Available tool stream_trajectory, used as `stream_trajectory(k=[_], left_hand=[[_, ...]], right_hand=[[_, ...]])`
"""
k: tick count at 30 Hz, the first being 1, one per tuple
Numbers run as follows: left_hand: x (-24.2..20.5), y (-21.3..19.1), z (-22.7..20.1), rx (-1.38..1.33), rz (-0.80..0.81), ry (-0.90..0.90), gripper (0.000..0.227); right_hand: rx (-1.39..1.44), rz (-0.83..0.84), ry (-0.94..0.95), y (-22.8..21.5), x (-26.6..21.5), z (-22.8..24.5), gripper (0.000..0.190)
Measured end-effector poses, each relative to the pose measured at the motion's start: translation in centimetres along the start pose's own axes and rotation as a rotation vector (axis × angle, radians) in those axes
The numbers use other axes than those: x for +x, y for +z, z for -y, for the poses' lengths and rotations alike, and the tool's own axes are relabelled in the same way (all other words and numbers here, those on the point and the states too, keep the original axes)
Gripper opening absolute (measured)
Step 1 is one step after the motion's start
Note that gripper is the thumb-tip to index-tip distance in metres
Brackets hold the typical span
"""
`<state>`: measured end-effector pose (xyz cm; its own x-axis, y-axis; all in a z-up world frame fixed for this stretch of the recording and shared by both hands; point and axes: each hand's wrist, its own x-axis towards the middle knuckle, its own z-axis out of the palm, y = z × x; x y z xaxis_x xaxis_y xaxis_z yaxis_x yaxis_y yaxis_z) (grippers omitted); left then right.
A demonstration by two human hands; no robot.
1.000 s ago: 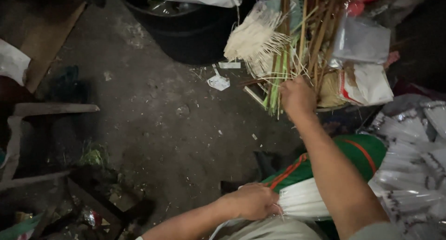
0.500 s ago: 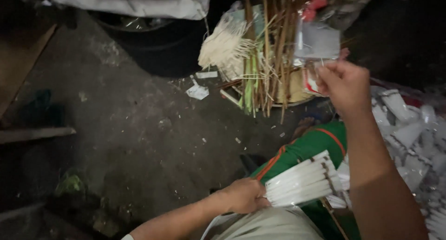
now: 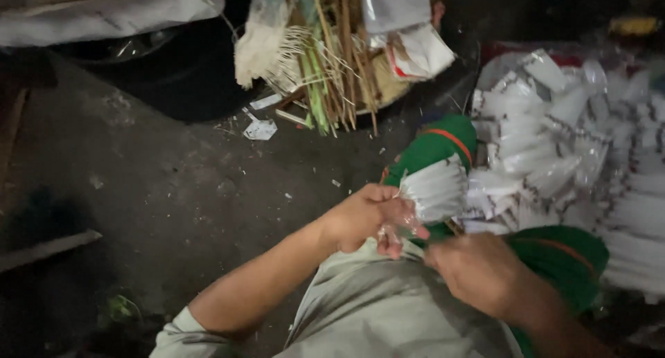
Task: The person is bundling groups of white candles and tying them to thin wooden sticks using string in a production environment.
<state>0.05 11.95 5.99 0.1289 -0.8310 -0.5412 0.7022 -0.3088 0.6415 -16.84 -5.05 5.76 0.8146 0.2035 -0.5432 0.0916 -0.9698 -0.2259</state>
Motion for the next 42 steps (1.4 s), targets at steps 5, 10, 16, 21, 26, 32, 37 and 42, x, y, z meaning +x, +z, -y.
stream_trajectory(k=[5, 10, 16, 21, 26, 32, 37, 42], left_hand=[[-0.8, 1.7, 1.0, -0.047, -0.140, -0.069, 0.021], [-0.6, -0.2, 4.6, -0.063, -0.139, -0.103, 0.028], [-0.4, -1.9, 5.7, 0.384, -0.076, 0.269, 0.020], [-1.1, 0.3, 5.4, 2.151, -0.192, 0.613, 0.016], [-1.2, 0.4, 1.7, 2.266, -0.173, 0.777, 0.013], [-0.3, -4.3, 2.7, 0.945, -0.354, 0.358, 0.028], [-1.3, -2.1, 2.4, 0.167, -0.271, 0.267, 0.022], [0.9, -1.8, 4.1, -0.097, -0.111, 0.228, 0.016]], right_hand=[[0.332, -0.530, -0.060, -0.6, -1.0, -0.5, 0.011], [0.521, -0.680, -0.115, -1.0, -0.7, -1.6, 0.006], [0.710, -0.796, -0.156, -2.0, 3.2, -2.5, 0.014], [0.219, -0.492, -0.238, -5.2, 9.4, -0.8, 0.010], [0.300, -0.091, -0.330, -9.3, 13.1, -1.3, 0.016], [0.367, -0.822, -0.333, -4.2, 11.6, -1.4, 0.009], [0.236, -1.192, -0.391, -0.3, 6.0, 1.4, 0.008], [0.349, -1.264, -0.389, 0.5, 4.8, 1.4, 0.013]])
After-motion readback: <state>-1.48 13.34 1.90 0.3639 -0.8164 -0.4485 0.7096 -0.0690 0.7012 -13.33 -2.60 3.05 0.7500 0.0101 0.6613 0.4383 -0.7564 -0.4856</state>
